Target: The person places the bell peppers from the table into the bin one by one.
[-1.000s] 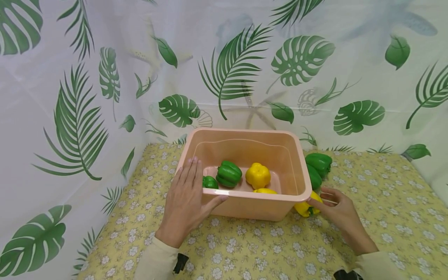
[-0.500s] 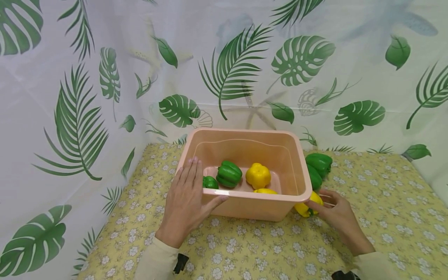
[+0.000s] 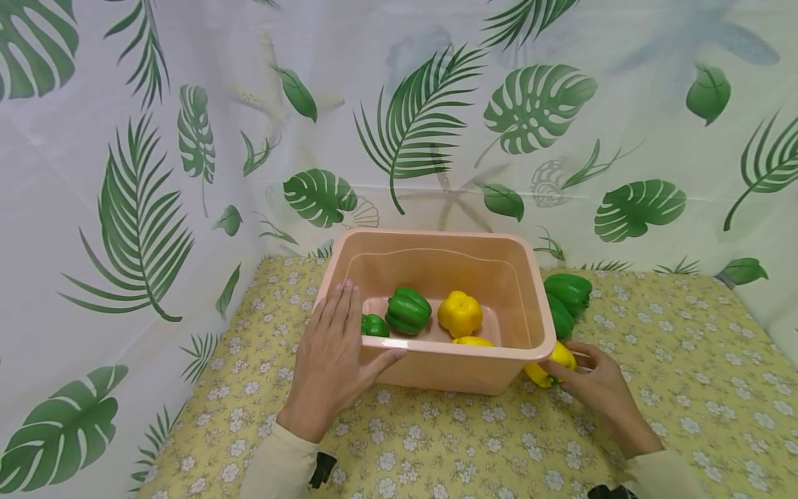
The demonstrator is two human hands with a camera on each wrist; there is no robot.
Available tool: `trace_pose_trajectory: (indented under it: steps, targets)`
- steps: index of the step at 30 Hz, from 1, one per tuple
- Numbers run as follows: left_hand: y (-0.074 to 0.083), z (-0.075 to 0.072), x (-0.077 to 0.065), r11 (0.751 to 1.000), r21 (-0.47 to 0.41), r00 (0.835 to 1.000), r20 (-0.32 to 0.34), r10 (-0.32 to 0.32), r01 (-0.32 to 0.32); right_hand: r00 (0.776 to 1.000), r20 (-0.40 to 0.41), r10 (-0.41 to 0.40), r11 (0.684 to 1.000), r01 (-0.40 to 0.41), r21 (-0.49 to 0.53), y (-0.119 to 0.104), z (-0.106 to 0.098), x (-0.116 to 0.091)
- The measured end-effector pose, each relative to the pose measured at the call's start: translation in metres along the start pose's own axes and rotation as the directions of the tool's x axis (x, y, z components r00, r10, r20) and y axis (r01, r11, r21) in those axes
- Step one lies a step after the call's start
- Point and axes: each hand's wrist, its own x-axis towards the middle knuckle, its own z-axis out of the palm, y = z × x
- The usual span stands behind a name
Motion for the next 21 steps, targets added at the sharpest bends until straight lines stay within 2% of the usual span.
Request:
trace_pose_trajectory:
  steps: [8, 21]
  targets:
    - [0.0000, -0.0005, -0.0003, 1.000, 0.003, 1.000, 0.014, -0.005, 0.005, 0.999, 0.006, 0.039, 0.999, -0.039, 0.035, 0.0006, 0.0019, 0.0006]
    - [-0.0002, 0.0004, -0.0001, 1.000, -0.003, 1.000, -0.006, 0.003, -0.003, 0.999, 0.004, 0.048, 0.998, -0.049, 0.029, 0.0024, 0.0037, 0.0026]
